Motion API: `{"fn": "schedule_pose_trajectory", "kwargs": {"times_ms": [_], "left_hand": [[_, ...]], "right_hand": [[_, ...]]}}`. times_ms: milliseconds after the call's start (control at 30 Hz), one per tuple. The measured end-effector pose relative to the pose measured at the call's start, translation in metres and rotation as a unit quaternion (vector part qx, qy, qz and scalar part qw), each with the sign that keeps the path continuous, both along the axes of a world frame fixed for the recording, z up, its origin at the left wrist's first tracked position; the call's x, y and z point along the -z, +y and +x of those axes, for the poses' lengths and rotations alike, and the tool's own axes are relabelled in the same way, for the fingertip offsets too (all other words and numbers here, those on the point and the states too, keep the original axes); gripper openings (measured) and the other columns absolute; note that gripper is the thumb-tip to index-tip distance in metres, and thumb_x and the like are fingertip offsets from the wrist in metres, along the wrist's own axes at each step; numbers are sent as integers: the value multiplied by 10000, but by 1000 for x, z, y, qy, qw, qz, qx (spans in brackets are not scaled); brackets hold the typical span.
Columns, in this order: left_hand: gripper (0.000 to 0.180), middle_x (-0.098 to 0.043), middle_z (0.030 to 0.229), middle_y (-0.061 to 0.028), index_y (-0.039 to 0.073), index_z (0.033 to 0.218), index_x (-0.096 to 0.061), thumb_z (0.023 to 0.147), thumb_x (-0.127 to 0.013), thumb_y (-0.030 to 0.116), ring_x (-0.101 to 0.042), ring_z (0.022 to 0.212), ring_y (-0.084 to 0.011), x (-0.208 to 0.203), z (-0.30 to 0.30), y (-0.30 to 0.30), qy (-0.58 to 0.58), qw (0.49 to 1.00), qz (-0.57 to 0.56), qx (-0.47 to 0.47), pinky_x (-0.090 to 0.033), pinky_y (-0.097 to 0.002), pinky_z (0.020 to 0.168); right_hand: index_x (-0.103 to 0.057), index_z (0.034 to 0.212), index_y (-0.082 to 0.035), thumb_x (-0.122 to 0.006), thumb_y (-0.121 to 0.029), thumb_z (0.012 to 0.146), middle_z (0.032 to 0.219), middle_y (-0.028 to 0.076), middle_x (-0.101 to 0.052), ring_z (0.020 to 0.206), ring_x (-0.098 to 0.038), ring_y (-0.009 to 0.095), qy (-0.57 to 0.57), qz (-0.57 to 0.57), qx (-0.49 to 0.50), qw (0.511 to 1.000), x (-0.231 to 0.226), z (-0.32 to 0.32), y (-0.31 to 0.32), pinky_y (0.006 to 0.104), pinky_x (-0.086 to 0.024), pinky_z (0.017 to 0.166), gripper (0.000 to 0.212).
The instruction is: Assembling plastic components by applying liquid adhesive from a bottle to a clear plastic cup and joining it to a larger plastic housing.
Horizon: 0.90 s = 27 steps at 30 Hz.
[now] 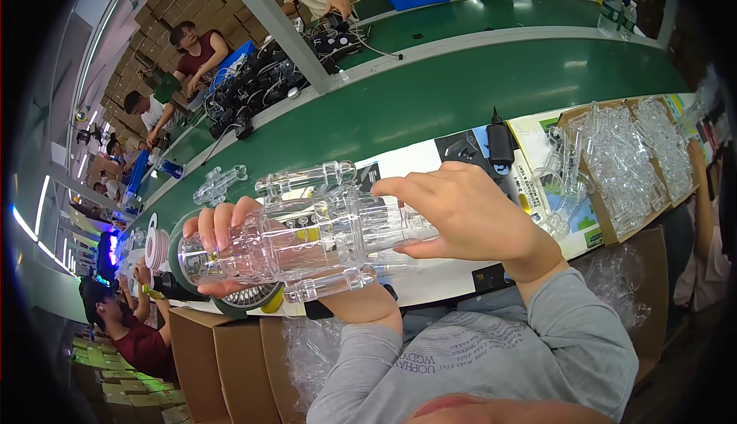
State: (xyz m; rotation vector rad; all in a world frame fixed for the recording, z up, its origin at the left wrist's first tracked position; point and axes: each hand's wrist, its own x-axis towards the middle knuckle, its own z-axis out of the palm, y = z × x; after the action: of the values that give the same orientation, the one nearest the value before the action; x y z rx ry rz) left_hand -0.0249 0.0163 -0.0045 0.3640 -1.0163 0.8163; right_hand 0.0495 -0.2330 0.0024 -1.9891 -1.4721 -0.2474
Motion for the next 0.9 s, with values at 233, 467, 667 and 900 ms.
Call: {"fn": "schedule_pose_trajectory", "kwargs": {"times_ms": [233,467,667,900], "left_hand": [[662,-470,889,-17,64,1153,-394,673,-748,349,-498,821,-136,-3,0,-7,5,1000,9,-10,-344,-313,794],[638,-479,869,-4,75,1128,-403,668,-756,341,-501,803,-127,-4,-1,-8,5,1000,9,11,-354,-312,789],[629,-481,849,7,84,1101,-410,649,-772,330,-504,785,-117,-6,-4,-9,6,1000,3,11,-360,-307,781],[712,-481,876,-8,65,1151,-394,635,-780,369,-492,847,-140,-9,-19,-13,16,999,30,-28,-351,-329,822]], "right_hand": [[-504,1131,-99,-745,-274,612,876,38,-618,741,-604,204,-9,-1,0,1000,-2,-1,-1,310,-413,661,599],[-502,1134,-111,-754,-264,596,899,37,-624,746,-603,210,-9,7,-9,1000,1,-2,0,312,-419,668,614],[-498,1148,-121,-755,-261,592,899,40,-625,738,-597,222,6,8,-32,999,0,-3,2,317,-432,674,628],[-506,1145,-109,-749,-257,592,838,38,-589,699,-560,225,-12,25,-38,999,2,-6,9,325,-418,662,621]]}}
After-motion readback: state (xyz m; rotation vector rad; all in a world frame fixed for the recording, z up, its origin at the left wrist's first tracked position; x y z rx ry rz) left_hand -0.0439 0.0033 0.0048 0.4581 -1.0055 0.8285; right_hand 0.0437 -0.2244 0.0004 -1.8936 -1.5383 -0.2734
